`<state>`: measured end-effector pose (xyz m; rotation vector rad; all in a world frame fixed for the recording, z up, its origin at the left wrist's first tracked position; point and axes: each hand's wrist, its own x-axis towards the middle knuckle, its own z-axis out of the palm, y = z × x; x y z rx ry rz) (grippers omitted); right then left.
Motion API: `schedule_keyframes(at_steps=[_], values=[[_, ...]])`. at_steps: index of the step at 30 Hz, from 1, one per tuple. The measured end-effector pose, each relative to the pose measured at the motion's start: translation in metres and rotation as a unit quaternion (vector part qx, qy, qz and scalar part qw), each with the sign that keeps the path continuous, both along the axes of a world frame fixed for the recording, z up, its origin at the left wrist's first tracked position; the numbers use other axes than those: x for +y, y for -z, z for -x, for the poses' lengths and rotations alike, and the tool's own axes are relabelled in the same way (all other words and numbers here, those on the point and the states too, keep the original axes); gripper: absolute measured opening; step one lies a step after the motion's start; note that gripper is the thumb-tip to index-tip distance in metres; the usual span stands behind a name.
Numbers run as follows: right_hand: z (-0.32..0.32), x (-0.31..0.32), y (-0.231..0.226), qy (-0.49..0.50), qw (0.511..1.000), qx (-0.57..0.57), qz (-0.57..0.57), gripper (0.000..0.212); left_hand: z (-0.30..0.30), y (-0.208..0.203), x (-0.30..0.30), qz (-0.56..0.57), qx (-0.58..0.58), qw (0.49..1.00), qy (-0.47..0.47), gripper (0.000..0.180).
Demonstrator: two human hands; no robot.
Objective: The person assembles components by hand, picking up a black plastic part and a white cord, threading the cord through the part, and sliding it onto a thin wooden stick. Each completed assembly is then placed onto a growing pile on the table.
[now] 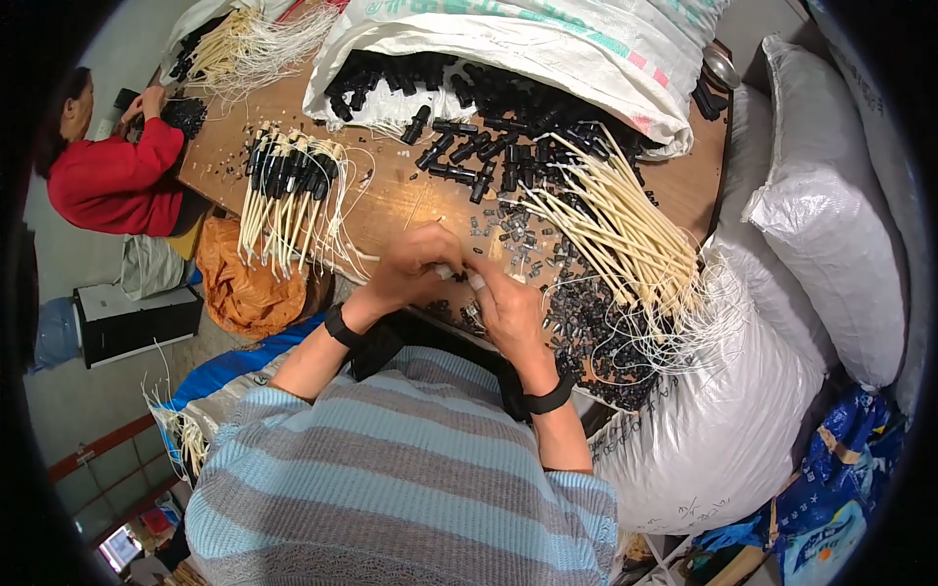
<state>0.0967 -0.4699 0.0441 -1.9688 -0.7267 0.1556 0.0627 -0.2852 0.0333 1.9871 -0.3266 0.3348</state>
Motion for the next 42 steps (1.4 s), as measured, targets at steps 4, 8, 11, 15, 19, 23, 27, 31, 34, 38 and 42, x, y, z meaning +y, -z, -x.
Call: schedule_keyframes(at_steps=[4,8,11,15,19,23,27,31,34,38,42], values=[[0.002,-0.006,0.008,-0.03,0.999,0.01,0.045,0.016,0.006,0.002,-0.002,0.023,0.016,0.999,0.024,0.02],[0.002,-0.01,0.012,0.002,0.992,0.124,-0.008,0.015,-0.004,0.001,0.007,0.046,0.071,0.99,0.113,0.019],[0.0,-0.015,0.016,0.049,0.988,0.145,-0.009,0.014,-0.02,0.003,0.003,-0.02,0.162,0.986,0.023,0.023],[-0.001,-0.018,0.015,0.113,0.968,0.223,-0.018,0.01,-0.054,0.031,0.013,-0.144,0.035,0.989,0.004,0.033],[-0.003,-0.025,0.021,0.146,0.956,0.252,-0.029,0.01,-0.063,0.048,0.015,-0.181,0.031,0.983,0.017,0.031],[-0.007,-0.028,0.029,0.165,0.941,0.289,-0.057,0.01,-0.058,0.037,0.006,-0.114,0.056,0.992,-0.023,0.027],[-0.008,-0.027,0.029,0.163,0.938,0.3,-0.053,0.01,-0.061,0.04,0.009,-0.189,-0.014,0.98,0.053,0.026],[-0.008,-0.032,0.033,0.153,0.952,0.262,-0.05,0.013,-0.059,0.041,0.016,-0.213,0.048,0.976,0.007,0.026],[-0.01,-0.034,0.034,0.158,0.927,0.33,-0.077,0.012,-0.05,0.038,0.018,-0.128,0.067,0.989,-0.023,0.025],[-0.011,-0.024,0.033,0.172,0.927,0.324,-0.079,0.009,-0.038,0.027,-0.003,0.018,0.096,0.995,-0.008,0.023],[-0.01,-0.015,0.038,0.171,0.926,0.321,-0.1,0.008,-0.026,0.007,-0.037,-0.011,0.033,0.997,-0.066,0.021]])
